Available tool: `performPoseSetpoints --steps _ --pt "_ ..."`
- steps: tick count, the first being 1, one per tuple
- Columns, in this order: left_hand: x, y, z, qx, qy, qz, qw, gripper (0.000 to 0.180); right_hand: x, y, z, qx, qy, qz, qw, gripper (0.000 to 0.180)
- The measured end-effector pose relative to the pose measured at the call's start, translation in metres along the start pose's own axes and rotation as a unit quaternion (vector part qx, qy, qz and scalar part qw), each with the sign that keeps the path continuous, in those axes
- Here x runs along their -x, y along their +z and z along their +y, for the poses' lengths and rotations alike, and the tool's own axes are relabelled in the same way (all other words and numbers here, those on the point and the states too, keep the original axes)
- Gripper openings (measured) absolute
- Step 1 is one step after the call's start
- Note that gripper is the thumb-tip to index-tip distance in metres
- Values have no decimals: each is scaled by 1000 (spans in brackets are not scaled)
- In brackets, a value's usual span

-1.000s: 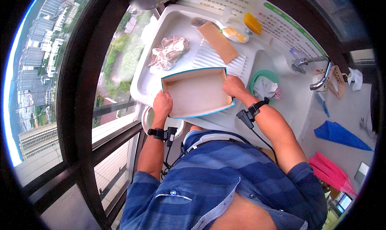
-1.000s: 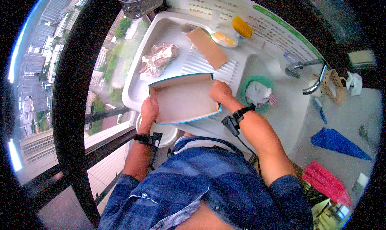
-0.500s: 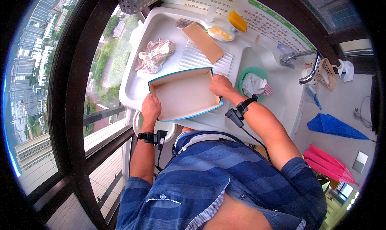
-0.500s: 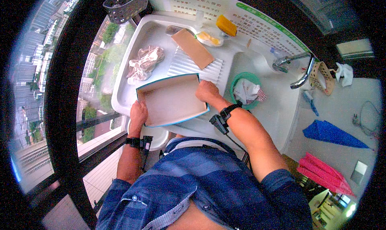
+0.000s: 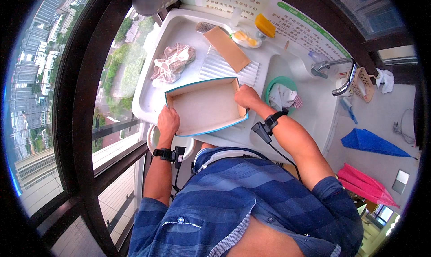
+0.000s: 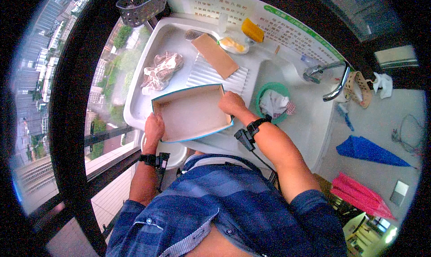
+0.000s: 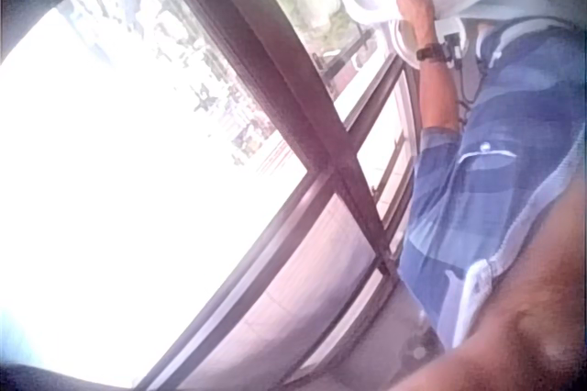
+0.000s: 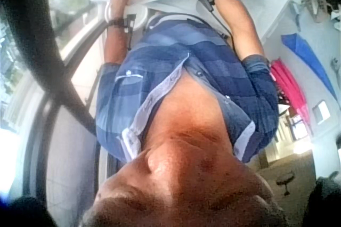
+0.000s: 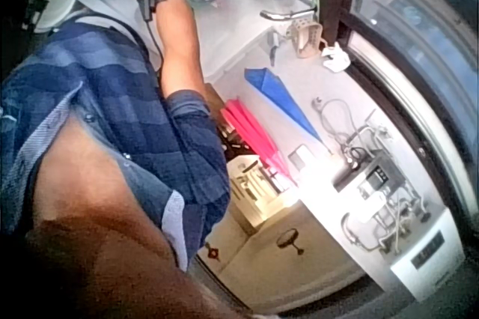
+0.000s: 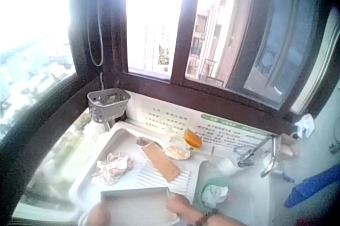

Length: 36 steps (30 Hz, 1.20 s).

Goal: The person assembles a small cardboard box by folding its flaps and applying glue to secure the edges. They handle a cardboard piece, a glue bottle, and the box itself, working at a sink area with a city view outside.

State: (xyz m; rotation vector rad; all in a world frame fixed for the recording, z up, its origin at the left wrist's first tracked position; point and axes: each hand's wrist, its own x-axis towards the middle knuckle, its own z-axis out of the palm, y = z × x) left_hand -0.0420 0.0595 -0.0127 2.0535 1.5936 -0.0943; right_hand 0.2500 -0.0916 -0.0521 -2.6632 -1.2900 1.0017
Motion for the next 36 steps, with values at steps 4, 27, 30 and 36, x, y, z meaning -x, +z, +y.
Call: performPoseSetpoints --steps 4,27,30,36 --pt "1 1 -2 10 8 7 1000 32 0 -6 -4 -53 48 -36 997 36" --pt "2 0 -1 4 10 11 1000 32 16 -20 -14 -76 71 13 994 40" --pt "3 -1 1 3 11 9 1000 33 16 -20 -14 -78 72 9 994 41" --pt "3 -2 0 1 12 5 1000 33 14 -18 -13 -68 61 4 996 41"
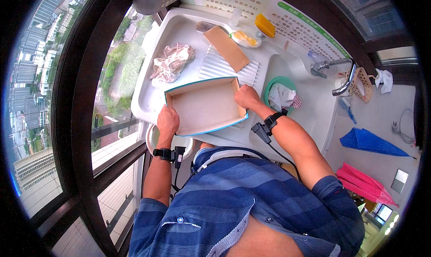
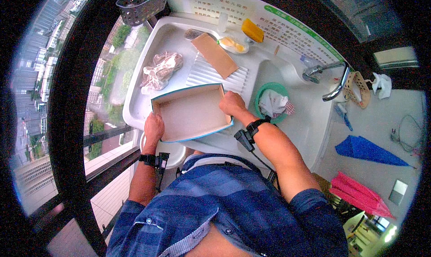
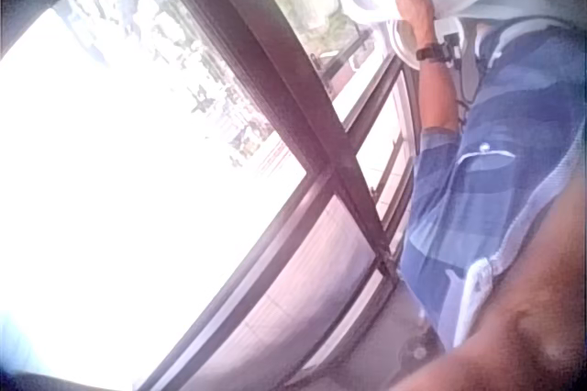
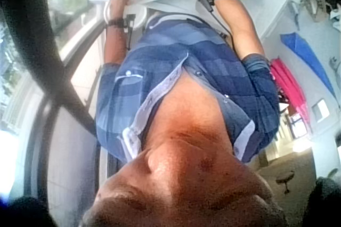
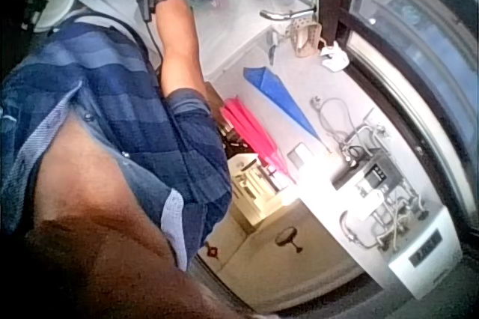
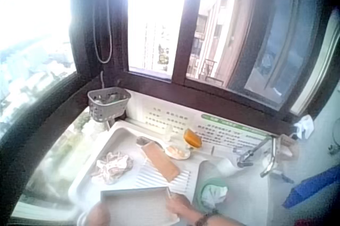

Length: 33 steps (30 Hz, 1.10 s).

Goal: The person assembles a small cardboard box by folding its flaps and applying glue to secure the edges. They handle a cardboard piece, a glue bottle, and the box itself, working at a sink area with a city view outside.

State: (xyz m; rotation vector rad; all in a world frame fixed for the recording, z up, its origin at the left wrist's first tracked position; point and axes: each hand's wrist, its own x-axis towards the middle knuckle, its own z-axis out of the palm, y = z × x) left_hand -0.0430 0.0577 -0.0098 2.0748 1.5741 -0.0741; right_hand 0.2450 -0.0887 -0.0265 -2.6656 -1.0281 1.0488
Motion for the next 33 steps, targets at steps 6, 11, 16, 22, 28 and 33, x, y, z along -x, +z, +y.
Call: performPoseSetpoints --steps 6,11,16,22,28,33 --pt "-1 1 -2 -1 -2 -13 1000 35 -5 8 5 2 -7 10 1000 37" --pt "7 2 -1 40 82 163 982 40 -3 8 3 10 -20 5 1000 31" --pt "29 -17 66 218 251 14 943 29 -1 6 -2 20 -15 2 1000 29" --pt "-2 107 135 154 295 -228 915 42 -3 11 8 48 -86 28 995 30" --pt "-13 143 157 136 334 -205 910 96 -19 22 25 3 -85 -1 996 36" --pt "-19 158 147 88 318 -199 923 108 -7 0 11 -101 -46 -30 993 40"
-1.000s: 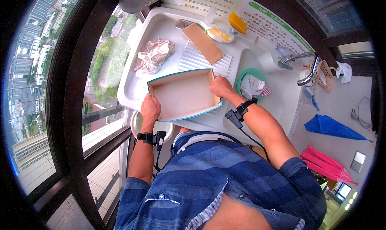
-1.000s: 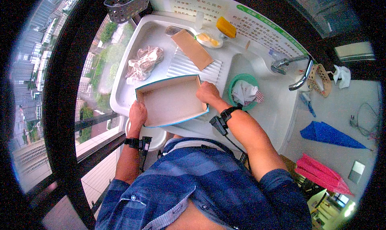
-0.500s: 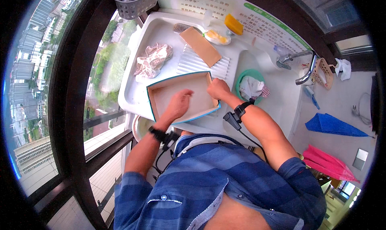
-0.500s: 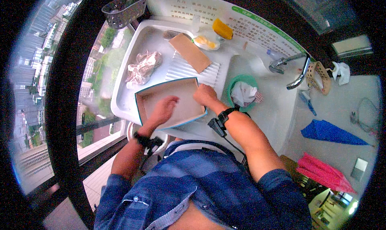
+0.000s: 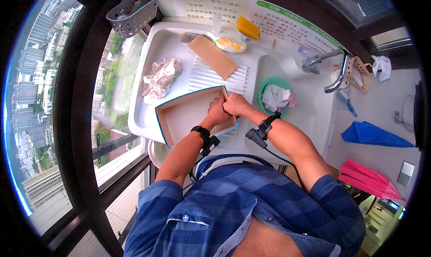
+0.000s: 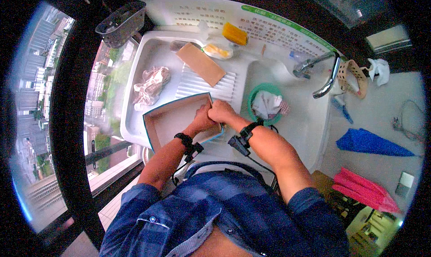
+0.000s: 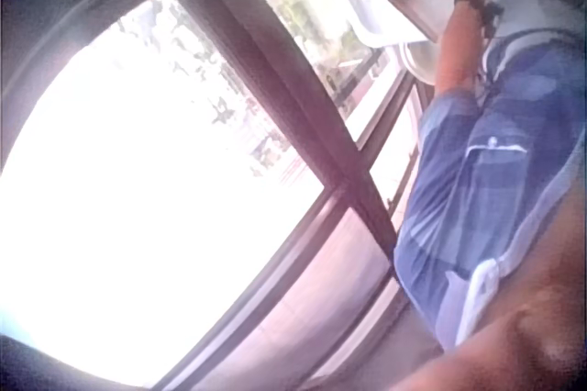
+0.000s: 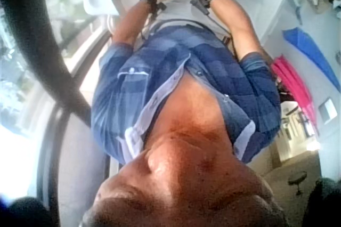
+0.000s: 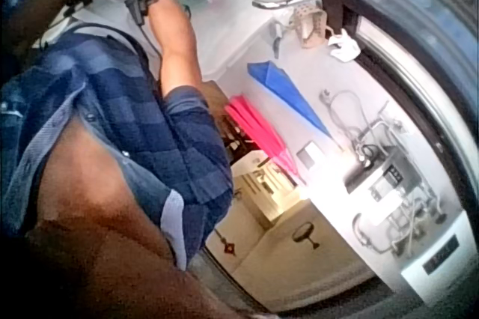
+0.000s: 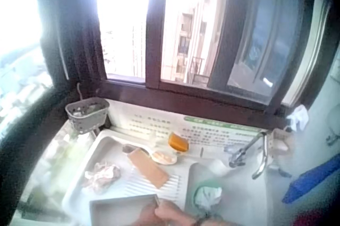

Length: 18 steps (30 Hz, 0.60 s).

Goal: The person assembles a small cardboard box by folding its flaps and applying glue to secure the edges. They handle a cardboard piece, a glue bottle, and the box itself, working at a sink area with a city view outside.

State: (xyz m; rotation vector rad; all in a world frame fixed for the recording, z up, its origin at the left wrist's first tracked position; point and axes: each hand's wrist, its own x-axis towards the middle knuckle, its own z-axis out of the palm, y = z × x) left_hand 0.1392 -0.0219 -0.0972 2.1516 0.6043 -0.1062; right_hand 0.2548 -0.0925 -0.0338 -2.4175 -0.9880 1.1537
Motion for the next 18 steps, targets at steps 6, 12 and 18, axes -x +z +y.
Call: performPoseSetpoints --steps 6,12,18 --pt "-1 -4 3 2 8 -6 1000 99 -2 -2 2 11 -13 -22 1000 40" --pt "2 -6 5 17 12 6 1000 97 -5 -1 3 31 -27 -28 999 37" --pt "5 -10 7 48 45 34 997 64 -9 6 9 48 -34 -27 998 34"
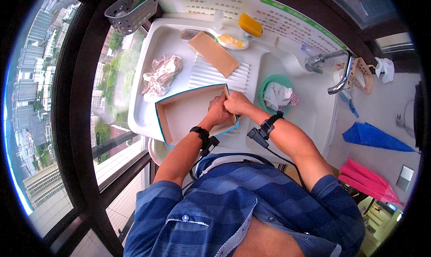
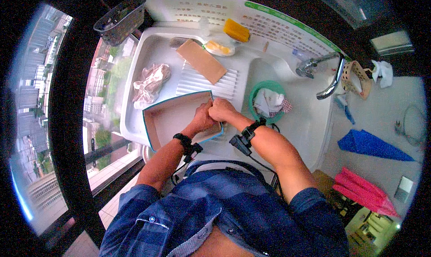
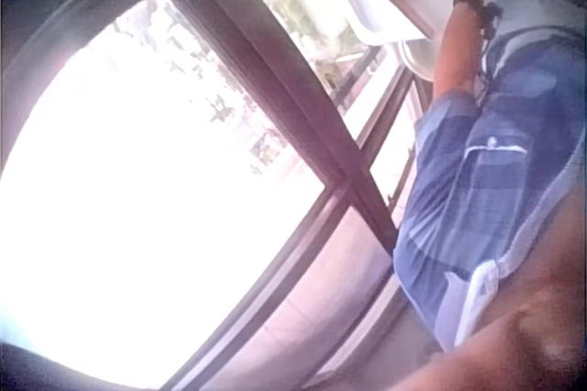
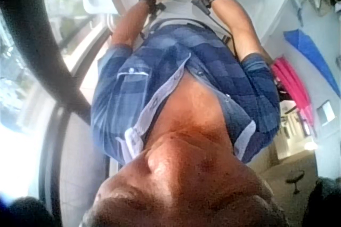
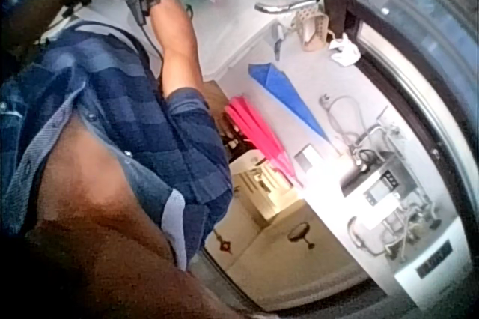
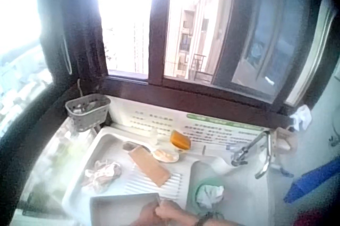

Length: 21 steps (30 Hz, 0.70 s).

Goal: The person assembles a small cardboard box by folding its flaps and applying glue to secure the edges. They handle a cardboard piece, a glue bottle, and the box itself, working at a sink area with a city view outside.

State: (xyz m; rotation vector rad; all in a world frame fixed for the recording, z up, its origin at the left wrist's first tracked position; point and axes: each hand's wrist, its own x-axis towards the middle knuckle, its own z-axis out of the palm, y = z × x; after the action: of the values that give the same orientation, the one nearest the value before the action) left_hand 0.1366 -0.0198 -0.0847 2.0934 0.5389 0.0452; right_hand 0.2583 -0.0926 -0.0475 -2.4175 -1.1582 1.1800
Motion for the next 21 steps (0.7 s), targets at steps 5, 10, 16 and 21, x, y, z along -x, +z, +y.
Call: performPoseSetpoints --steps 5,10,16,21 --pt "2 -1 -3 -14 2 -22 1000 57 2 -5 -7 -11 40 -30 999 39" --pt "2 -4 0 32 38 -8 999 45 2 -1 -4 -13 41 -14 999 39" --pt "5 -8 1 64 35 -27 997 28 8 -4 -11 -31 39 12 999 36" --pt "6 -15 8 39 27 -53 997 22 0 6 0 0 17 24 1000 36"
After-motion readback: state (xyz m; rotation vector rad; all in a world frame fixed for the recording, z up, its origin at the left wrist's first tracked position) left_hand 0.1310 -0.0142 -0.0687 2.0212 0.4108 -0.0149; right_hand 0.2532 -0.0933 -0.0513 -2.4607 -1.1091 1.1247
